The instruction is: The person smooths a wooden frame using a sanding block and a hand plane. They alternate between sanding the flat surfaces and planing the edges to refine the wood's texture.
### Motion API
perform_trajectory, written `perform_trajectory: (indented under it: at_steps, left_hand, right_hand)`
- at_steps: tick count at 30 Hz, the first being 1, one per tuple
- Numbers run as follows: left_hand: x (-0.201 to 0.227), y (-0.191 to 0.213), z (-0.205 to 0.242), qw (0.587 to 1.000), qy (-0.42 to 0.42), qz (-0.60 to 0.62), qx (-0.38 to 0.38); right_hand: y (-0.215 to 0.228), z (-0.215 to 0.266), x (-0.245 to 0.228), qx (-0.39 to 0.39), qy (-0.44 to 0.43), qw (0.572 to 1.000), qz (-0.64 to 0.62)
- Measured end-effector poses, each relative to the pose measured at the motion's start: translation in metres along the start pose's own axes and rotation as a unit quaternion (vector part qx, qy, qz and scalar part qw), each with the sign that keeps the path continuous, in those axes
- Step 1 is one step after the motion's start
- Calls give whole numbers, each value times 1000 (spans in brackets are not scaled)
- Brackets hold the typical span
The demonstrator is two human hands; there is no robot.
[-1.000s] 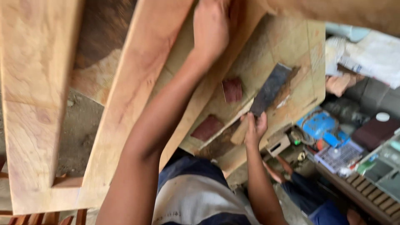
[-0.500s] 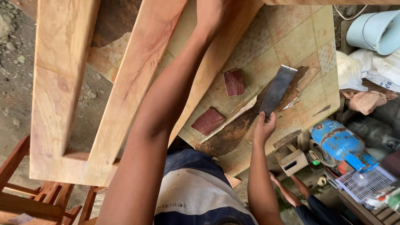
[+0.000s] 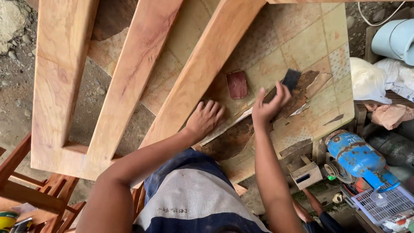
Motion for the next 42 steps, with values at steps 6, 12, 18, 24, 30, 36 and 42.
perform_trajectory:
  at_steps: [6,12,18,24,30,36,42]
  left_hand:
    - [-72,99,-11,893,85,435,74]
    - [-165,144,-24,660,175,691,236]
    - [-159,120,-22,892,158,273,325]
    - [-148,78,-36,888,202,350,219]
    - [-153,75,-34,905,240,217,277]
    - [-206,95,-116,945,67,268,175]
    - [-206,92,-92,909,56,369,185]
  right_hand:
    - [-31,-3,2,-25,13,1000,-3]
    - [-35,-15,-9,-18,67,998,-4]
    - [-34,-13,-7,-13,84,996,18]
    - [-35,-4,5,-13,88,995,34]
    - [-33,-6,-3,-33,90,994,60]
    - [-29,-13,-46,-70,60,994,51]
    - [-45,-33,-48,-45,72,994,65]
Point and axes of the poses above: each hand's wrist, its own z-axis away from the middle knuckle, its own y-axis out of the back of the hand, x = y × z, the point moved 5 cm from there along -z, towards the middle knuckle, and after that the axes turned 7 degrees about -z, right-handed, at the moved point
